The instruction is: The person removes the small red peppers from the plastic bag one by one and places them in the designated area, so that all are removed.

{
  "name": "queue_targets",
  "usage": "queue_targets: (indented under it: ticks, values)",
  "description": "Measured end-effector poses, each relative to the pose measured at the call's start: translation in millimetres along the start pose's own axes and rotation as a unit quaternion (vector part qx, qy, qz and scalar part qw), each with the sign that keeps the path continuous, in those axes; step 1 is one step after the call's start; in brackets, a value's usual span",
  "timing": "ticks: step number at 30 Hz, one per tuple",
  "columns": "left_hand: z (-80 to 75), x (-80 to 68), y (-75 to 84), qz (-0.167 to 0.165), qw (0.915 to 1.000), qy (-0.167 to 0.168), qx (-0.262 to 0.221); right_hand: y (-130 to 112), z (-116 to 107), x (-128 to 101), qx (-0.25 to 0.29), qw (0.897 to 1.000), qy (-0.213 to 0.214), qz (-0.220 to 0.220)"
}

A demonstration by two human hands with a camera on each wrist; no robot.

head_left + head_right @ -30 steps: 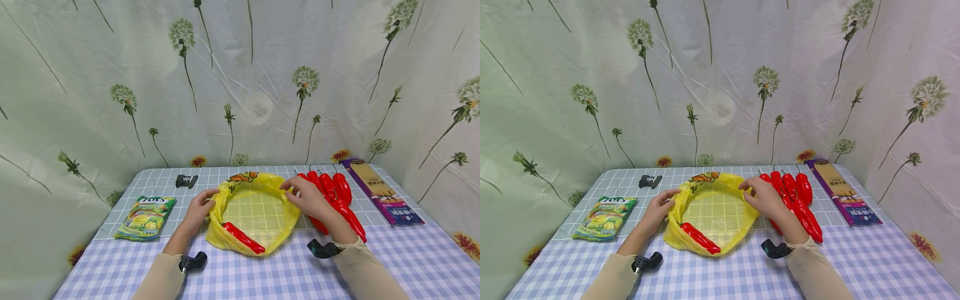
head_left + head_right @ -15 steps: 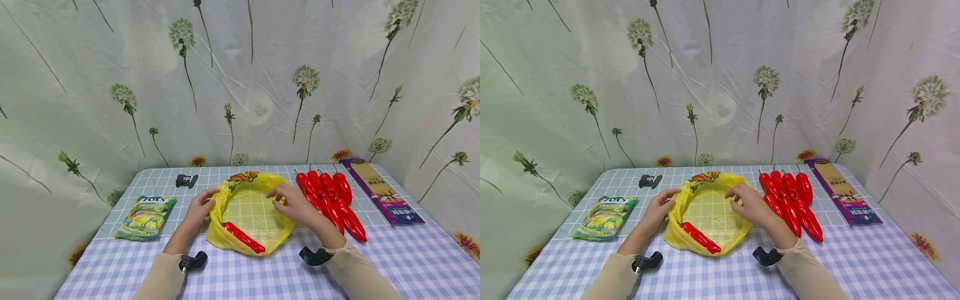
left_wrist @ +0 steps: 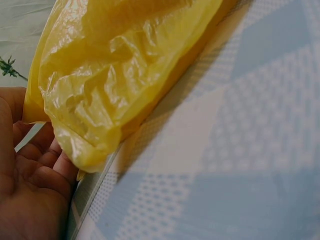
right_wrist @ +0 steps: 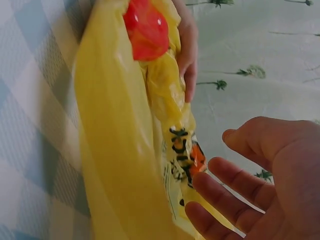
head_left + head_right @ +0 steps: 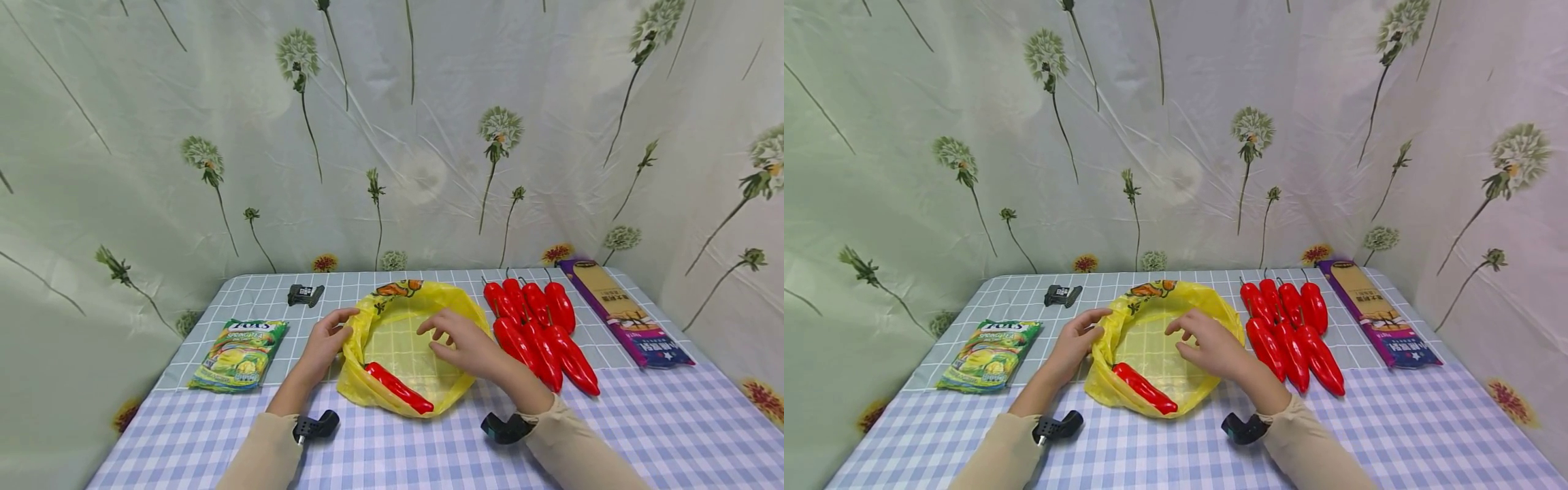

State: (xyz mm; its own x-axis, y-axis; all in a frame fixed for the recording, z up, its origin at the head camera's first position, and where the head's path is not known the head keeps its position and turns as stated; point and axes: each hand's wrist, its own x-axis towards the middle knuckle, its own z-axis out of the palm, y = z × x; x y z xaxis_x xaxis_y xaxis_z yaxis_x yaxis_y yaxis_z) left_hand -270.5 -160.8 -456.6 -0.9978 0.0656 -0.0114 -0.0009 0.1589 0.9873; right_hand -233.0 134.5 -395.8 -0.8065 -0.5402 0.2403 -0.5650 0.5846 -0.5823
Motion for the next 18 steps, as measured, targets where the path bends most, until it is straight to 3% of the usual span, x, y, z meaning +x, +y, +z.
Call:
queue_targets:
  ticks: [8, 18]
  values:
    - [1.1, 0.6, -1.1, 0.002, 1.0000, 0.003, -0.004, -6.7, 13.6, 1.6, 0.002, 0.999, -0.048, -0.023]
    - [1.1, 0.8, -1.4, 0.005, 1.0000, 0.006, -0.002, -14.7, 29.8, 1.2, 0.008, 0.992, -0.122, -0.014]
